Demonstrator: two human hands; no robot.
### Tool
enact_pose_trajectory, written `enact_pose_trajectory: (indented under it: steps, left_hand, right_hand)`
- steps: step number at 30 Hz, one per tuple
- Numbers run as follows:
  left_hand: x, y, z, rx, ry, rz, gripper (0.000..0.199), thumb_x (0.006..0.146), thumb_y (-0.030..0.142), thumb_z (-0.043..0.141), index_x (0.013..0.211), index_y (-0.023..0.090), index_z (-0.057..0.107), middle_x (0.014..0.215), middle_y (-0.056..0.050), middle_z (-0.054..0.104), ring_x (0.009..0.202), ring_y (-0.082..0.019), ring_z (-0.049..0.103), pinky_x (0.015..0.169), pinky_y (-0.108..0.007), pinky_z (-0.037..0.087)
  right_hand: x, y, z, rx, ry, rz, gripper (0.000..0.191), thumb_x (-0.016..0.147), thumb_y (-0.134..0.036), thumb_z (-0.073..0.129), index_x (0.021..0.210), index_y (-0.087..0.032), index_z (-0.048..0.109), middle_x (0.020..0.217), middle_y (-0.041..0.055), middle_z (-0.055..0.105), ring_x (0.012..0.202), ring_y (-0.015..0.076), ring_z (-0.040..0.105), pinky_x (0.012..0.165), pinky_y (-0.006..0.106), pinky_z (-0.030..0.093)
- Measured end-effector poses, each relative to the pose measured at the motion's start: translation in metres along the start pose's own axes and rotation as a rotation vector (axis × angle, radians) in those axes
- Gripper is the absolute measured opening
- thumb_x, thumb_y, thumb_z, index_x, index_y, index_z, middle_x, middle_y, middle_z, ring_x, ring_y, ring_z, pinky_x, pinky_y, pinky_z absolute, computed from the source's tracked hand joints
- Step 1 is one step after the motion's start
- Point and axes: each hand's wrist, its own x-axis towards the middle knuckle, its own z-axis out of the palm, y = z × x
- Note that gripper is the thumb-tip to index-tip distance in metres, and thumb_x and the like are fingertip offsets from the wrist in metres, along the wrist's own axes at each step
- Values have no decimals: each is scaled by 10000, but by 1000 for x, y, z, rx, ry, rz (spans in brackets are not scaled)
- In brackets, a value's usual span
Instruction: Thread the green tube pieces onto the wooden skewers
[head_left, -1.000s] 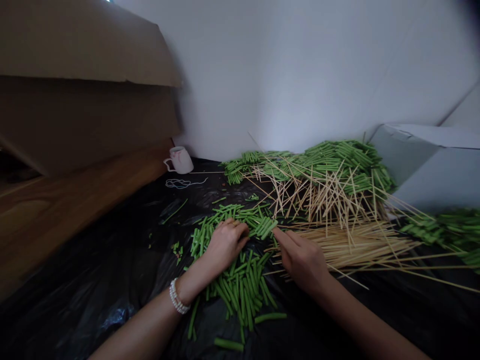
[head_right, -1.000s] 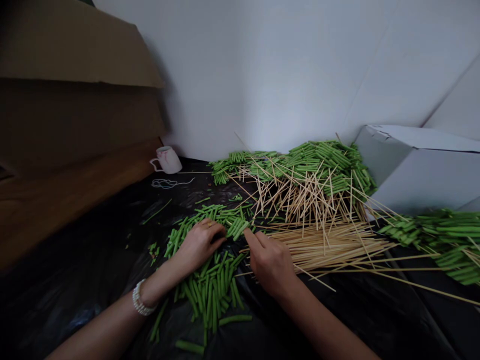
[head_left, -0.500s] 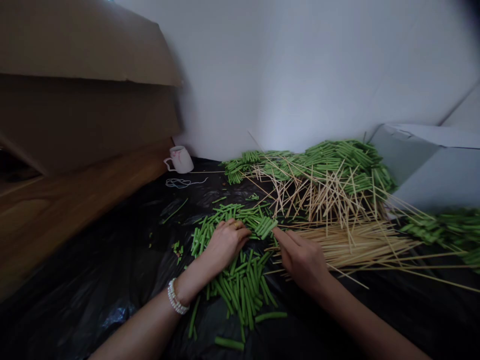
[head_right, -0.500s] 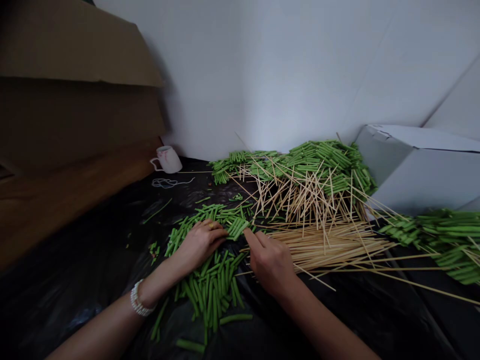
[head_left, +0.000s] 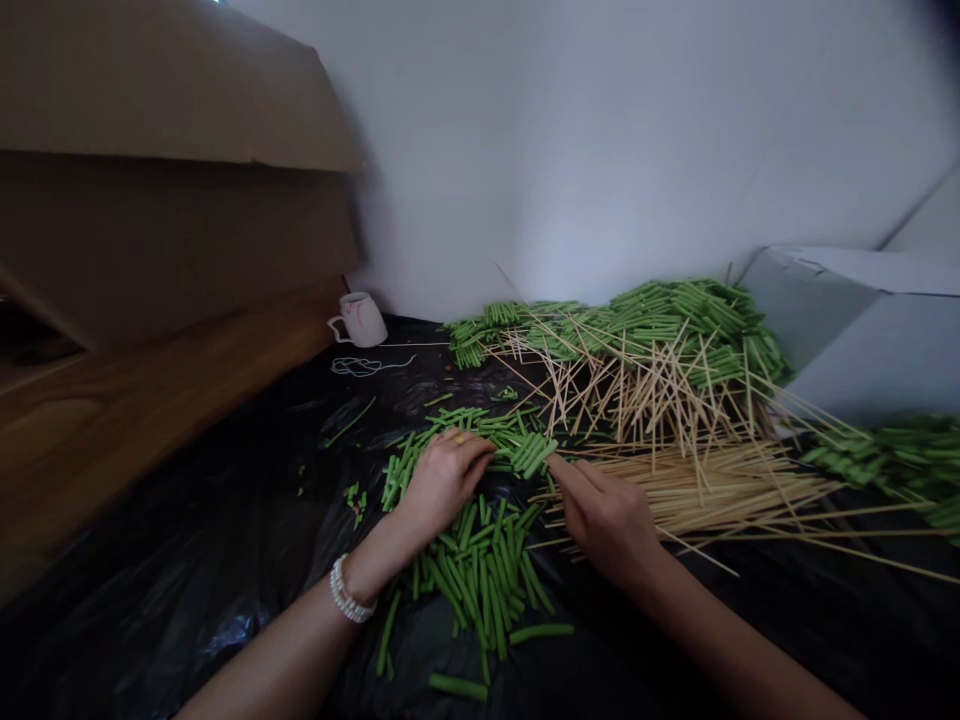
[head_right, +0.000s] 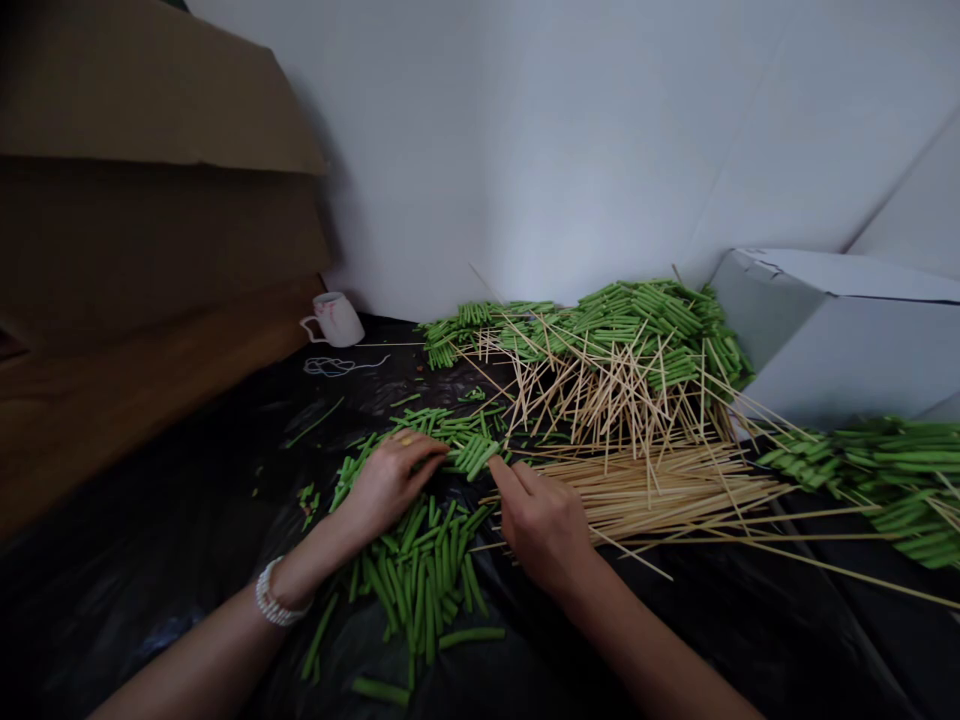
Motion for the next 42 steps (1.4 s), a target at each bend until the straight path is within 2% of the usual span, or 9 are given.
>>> enact_pose_trajectory:
  steps: [5,9,13,18,24,31,37,42]
  left_hand:
    - [4,-1,-2,-375,110,-192,136,848,222,613,931,174,710,935,-57,740,879,-199,671,838,-322,505]
    - [6,1,-1,-691,95,-351,223,814,259,649,992,148,725,981,-73,754,899,-214,694,852,-332,530]
    - [6,5,-2,-830,46,-367,186,783,258,680,921,154,750,952,-65,763,903,-217,699,880,-342,530]
    - [6,9,-2,-910,5,-385,169,761,251,702,886,148,753,922,-71,764,873,-216,701,865,-352,539]
    - [6,8,-2,-883,95,-408,203,756,294,712,902,156,743,931,-66,763,882,-219,698,865,-351,536]
    - [5,11,-5,-970,52,-429,246,759,330,717,922,146,732,939,-78,759,866,-213,698,849,-345,535]
    - [6,10,-7,-928,56,-405,230,763,351,712,867,148,743,910,-77,758,860,-208,691,840,-329,527]
    - [6,8,-3,-957,42,-434,228,750,345,721,866,149,735,854,-69,757,779,-190,688,761,-308,539]
  right_hand:
    - [0,0,-1,-7,0,-3,351,872,-84,410,1138,-123,635,679,7,603,580,121,541,554,256,375]
    - [0,-1,0,-2,18,-11,350,868,-80,411,1138,-116,631,696,15,616,589,118,543,558,250,376]
    - [-1,-1,1,0,9,-9,359,870,-87,404,1148,-129,626,704,12,619,593,117,538,554,250,373]
    - [-2,-1,1,4,-21,-3,364,868,-91,411,1160,-136,622,705,9,617,589,111,535,545,249,358]
    - [-4,-2,4,3,-31,-5,371,860,-92,403,1153,-140,626,705,10,615,587,113,531,541,252,353]
    - [-5,-2,5,10,-25,-13,362,867,-89,403,1152,-128,623,717,14,626,580,114,534,536,255,351]
    - [-5,-3,4,0,-34,-5,371,846,-89,425,1151,-149,627,708,10,616,585,111,527,539,247,352]
    - [-6,-2,6,-1,-60,-3,380,835,-88,425,1154,-144,625,722,14,618,588,115,528,535,255,353]
